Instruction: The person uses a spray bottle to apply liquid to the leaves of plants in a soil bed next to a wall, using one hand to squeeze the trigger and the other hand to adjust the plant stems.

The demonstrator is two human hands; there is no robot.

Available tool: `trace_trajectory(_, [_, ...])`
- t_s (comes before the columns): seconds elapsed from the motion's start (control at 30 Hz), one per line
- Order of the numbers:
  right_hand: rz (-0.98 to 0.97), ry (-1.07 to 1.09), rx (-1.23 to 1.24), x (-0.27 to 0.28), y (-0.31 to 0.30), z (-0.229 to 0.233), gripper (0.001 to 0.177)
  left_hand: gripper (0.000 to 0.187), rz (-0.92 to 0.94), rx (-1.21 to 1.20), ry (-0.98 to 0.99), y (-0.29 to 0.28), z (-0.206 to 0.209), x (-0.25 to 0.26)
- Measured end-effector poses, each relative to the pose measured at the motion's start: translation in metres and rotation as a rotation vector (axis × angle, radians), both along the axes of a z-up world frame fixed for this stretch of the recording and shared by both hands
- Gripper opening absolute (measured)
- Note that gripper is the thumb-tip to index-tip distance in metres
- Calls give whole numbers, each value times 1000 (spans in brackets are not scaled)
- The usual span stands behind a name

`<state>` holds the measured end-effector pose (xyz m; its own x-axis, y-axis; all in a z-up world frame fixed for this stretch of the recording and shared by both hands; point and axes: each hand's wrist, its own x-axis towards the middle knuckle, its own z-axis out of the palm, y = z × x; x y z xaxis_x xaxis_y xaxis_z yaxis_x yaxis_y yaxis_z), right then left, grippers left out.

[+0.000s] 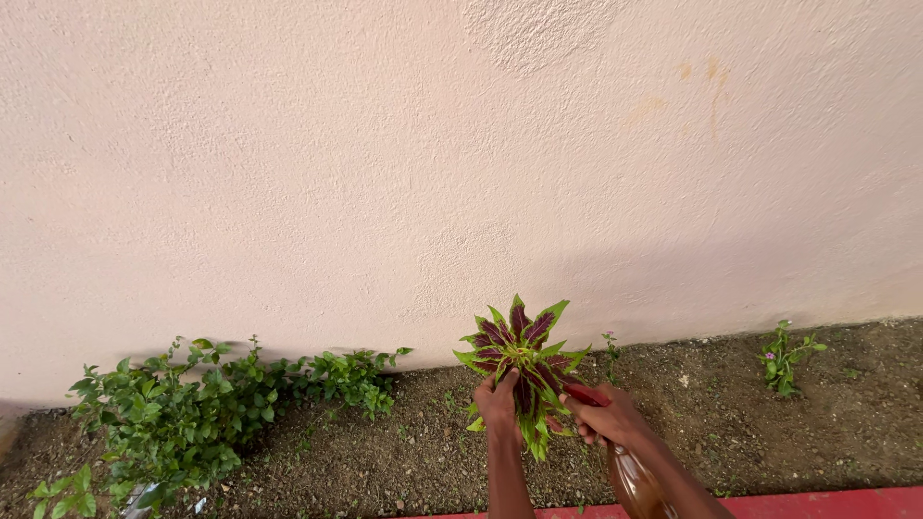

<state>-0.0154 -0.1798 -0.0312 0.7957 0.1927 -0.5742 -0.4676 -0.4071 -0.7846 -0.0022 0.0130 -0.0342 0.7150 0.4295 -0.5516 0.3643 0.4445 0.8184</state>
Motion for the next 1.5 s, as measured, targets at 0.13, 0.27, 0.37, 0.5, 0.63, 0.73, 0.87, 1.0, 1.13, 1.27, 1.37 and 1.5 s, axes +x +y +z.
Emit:
trace_trajectory(0.13, [59, 15, -63, -6, -2, 8, 47, 30, 42, -129, -22, -4, 3, -2])
trace_trajectory(0.27, [17, 55, -58, -8, -4, 14, 51, 25, 34, -164, -77, -6, 3, -4])
trace_trajectory(0.37, [-15, 7, -30, -3, -3, 13, 47, 24, 31, -159, -79, -9, 6, -4])
trace_trajectory(0.5, [22, -67, -14, -1, 2, 21, 51, 22, 12, -103, -75, -8, 5, -4])
trace_trajectory(0.63, [51, -102, -58, -3, 11, 44, 44, 26, -5, -54, -63, -3, 5, -4])
trace_trajectory(0.73, [0, -94, -69, -8, 17, 61, 43, 34, 5, -52, -13, -1, 8, -1])
trace_trajectory(0.87, [-57, -117, -102, -11, 22, 69, 40, 44, -9, -40, -19, 1, 9, -2])
trace_trajectory(1.0, [-167, -137, -20, -11, 23, 58, 38, 40, -64, 17, -8, 3, 9, -6])
trace_trajectory(1.13, [-227, -194, -24, -9, 21, 50, 35, 49, -37, 107, 128, 3, 9, -3])
trace_trajectory(1.27, [-193, -229, -20, -9, 17, 46, 40, 56, -79, 356, 55, 0, 11, -6])
trace_trajectory(1.37, [-158, -287, -33, -9, 15, 46, 42, 67, -123, 611, -6, -3, 27, -9])
trace_trajectory(1.5, [-170, -280, -32, -13, 15, 55, 37, 70, -382, 929, 367, -6, 72, -18])
